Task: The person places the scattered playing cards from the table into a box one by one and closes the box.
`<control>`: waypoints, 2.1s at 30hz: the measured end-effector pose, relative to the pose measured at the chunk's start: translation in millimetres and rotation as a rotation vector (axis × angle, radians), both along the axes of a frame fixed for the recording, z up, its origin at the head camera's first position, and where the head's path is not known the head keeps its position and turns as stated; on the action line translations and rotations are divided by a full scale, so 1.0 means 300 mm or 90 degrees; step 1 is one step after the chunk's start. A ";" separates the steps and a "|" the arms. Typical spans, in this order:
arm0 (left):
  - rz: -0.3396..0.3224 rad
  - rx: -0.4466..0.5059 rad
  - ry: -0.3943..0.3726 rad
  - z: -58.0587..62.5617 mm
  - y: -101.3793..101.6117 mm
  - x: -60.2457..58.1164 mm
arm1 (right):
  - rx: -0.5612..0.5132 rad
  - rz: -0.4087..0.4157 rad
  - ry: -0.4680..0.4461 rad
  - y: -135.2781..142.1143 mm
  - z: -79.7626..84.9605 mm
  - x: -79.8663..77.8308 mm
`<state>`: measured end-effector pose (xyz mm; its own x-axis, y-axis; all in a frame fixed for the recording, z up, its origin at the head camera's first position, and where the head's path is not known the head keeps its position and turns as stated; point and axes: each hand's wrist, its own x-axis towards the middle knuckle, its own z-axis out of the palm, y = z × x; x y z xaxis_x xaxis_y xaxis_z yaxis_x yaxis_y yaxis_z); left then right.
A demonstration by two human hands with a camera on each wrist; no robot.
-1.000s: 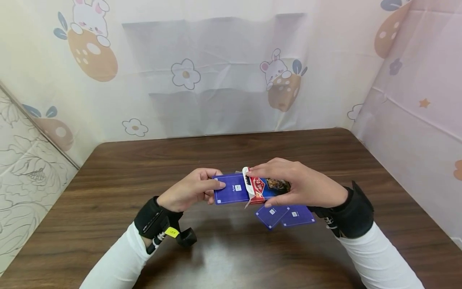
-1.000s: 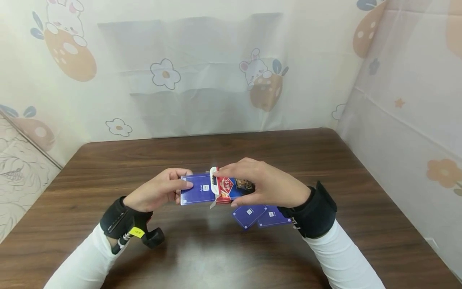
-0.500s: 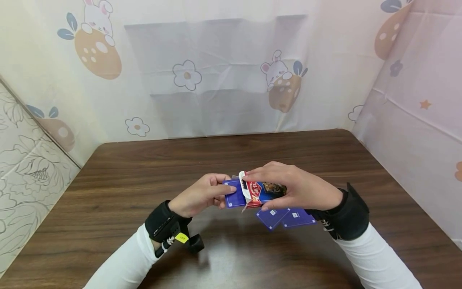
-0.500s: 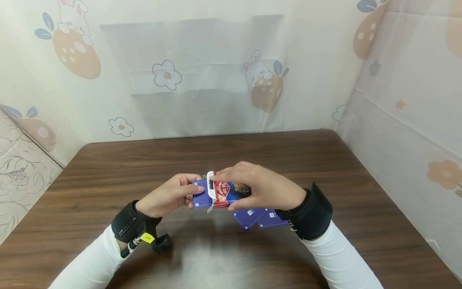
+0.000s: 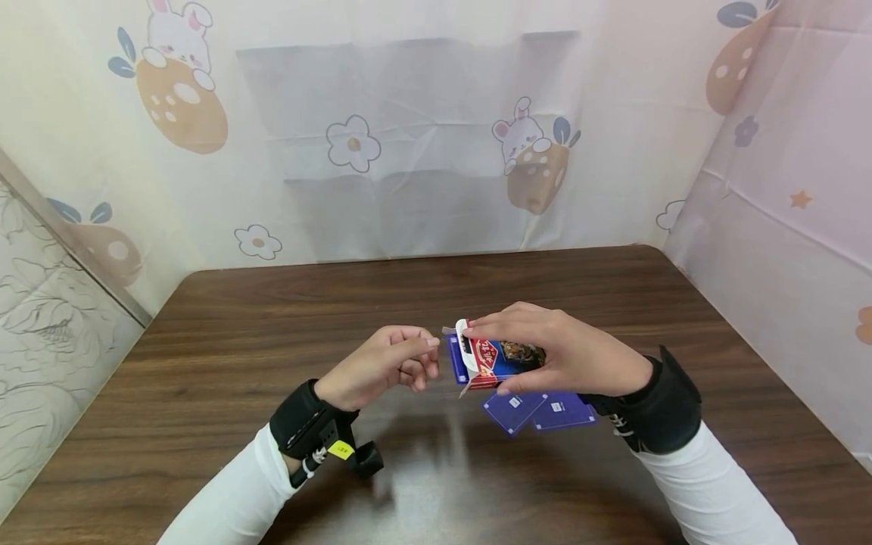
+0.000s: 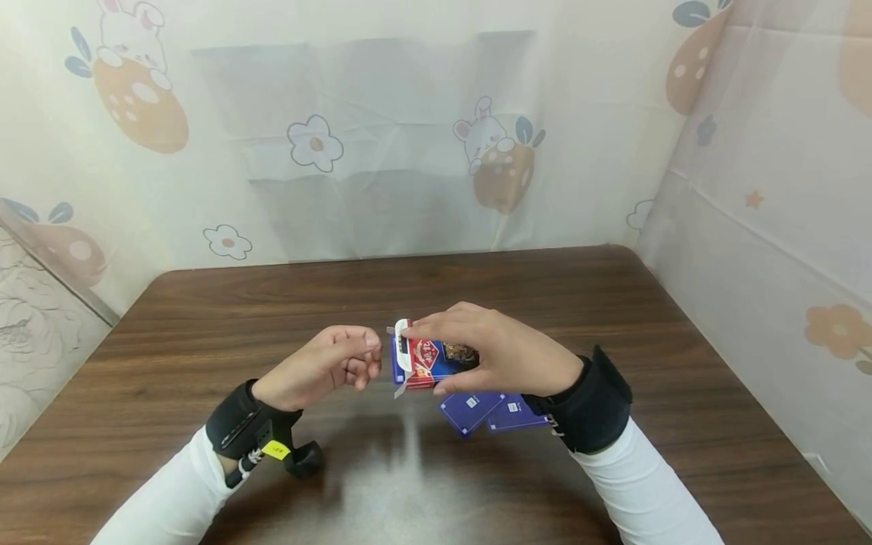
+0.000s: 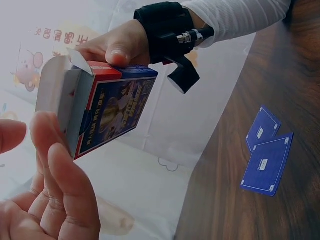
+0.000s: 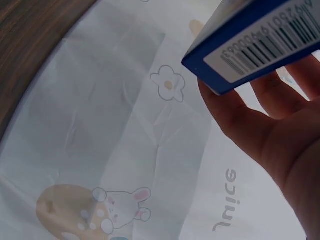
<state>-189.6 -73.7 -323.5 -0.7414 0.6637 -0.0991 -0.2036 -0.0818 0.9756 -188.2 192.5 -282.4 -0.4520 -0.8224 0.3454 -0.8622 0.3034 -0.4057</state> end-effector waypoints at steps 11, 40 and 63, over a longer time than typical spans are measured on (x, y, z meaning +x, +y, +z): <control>-0.026 -0.038 0.066 -0.020 0.040 0.002 | 0.001 -0.002 -0.007 -0.005 -0.005 0.014; -0.100 -0.534 0.586 -0.097 0.282 0.016 | -0.040 -0.043 0.073 0.075 0.042 0.029; -0.196 -0.745 0.492 -0.153 0.352 -0.065 | -0.051 -0.039 0.099 0.041 0.043 0.012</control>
